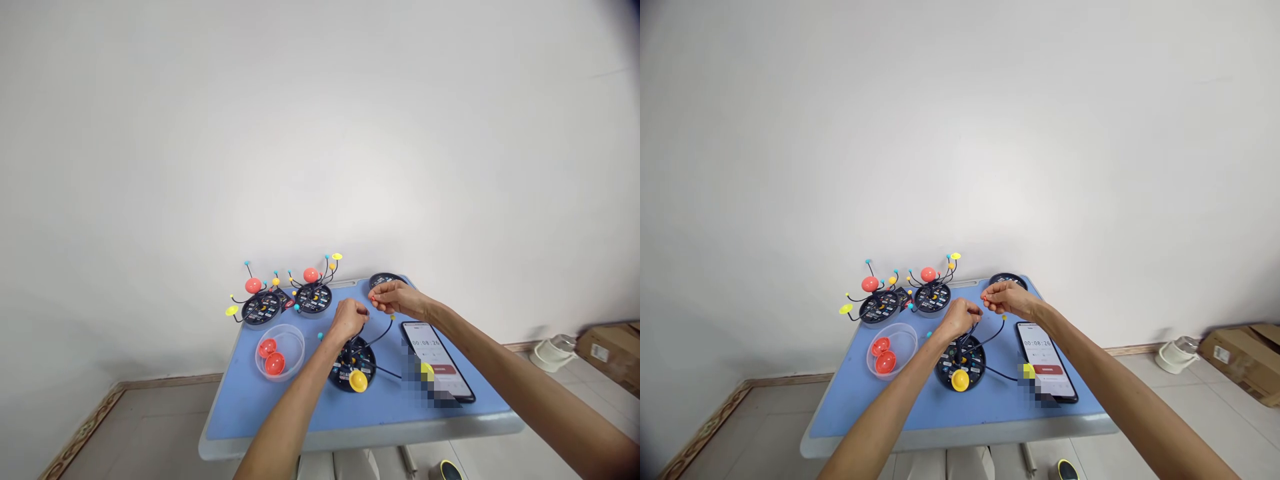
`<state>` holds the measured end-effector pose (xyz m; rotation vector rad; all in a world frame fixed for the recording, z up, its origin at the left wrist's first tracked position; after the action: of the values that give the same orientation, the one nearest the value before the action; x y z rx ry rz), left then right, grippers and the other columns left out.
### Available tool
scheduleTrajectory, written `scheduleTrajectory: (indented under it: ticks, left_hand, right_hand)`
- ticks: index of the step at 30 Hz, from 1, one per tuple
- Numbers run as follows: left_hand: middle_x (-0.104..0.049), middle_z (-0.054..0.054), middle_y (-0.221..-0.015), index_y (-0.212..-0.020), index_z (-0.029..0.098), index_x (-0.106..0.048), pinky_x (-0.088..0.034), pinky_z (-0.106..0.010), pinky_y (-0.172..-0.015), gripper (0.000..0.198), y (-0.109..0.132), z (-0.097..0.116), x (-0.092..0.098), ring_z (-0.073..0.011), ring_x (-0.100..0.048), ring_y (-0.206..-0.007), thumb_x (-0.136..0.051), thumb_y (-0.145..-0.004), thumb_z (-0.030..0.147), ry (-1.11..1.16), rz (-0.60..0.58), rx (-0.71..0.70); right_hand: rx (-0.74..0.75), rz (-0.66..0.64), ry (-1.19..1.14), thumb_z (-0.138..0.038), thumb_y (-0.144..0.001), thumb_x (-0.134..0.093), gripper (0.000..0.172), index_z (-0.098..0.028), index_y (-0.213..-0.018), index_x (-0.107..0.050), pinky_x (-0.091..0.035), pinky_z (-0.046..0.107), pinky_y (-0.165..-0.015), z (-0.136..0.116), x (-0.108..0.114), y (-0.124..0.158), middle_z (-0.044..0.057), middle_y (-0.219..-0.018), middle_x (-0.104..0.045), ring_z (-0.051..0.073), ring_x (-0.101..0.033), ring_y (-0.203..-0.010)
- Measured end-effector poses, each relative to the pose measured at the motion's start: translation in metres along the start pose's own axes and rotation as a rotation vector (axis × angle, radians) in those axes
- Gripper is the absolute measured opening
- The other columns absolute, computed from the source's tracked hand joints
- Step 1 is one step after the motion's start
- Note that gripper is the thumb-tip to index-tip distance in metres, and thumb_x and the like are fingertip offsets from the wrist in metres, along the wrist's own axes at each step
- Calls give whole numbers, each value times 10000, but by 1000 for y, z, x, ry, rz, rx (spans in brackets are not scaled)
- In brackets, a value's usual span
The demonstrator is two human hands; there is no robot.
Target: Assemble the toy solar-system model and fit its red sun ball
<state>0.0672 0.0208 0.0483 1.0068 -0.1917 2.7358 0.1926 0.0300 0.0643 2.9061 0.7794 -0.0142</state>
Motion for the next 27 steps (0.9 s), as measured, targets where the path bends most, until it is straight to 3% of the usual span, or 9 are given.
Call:
scheduleTrajectory:
  ticks: [4,9,20,27]
  left_hand:
    - [-574,18,-497,-685,137,-758,-433,-228,-590,155,0,-4,-3,-136,-567,-556,-607,-718,144,30,-17,-12]
    - [-486,41,-456,-604,136,-712,-374,-215,-550,162,0,-8,-6,-113,-513,-521,-587,-707,149,60,-25,-23]
    - [-435,49,-421,-485,144,-584,-296,-220,-504,221,1,-10,-6,-91,-430,-475,-589,-703,175,101,-25,0]
    - [-417,54,-409,-492,145,-615,-290,-223,-500,215,2,-11,-6,-92,-420,-466,-604,-705,174,104,-18,9]
  right_hand:
    - [-15,-5,60,-420,-586,-822,373,-117,-735,-662,-289,227,-460,4,-1,-5,30,-664,-613,87,-487,-550]
    - [-16,-29,183,-431,-627,-778,325,-132,-716,-687,-251,224,-431,11,-3,-10,-14,-560,-570,70,-406,-477]
    - [11,-33,371,-401,-628,-713,256,-154,-693,-694,-318,232,-452,6,-11,-11,-16,-537,-574,92,-435,-487]
    - [53,-7,588,-369,-679,-610,250,-136,-732,-682,-354,237,-455,4,-9,-15,2,-546,-586,107,-465,-469]
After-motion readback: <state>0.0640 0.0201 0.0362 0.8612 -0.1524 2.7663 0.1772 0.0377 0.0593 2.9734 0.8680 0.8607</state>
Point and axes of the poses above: each hand's wrist, its own y-axis away from the middle knuckle, its own x-axis out of the back of the hand, z = x × y, the point moved 7 cm from there along -y, towards the middle knuckle
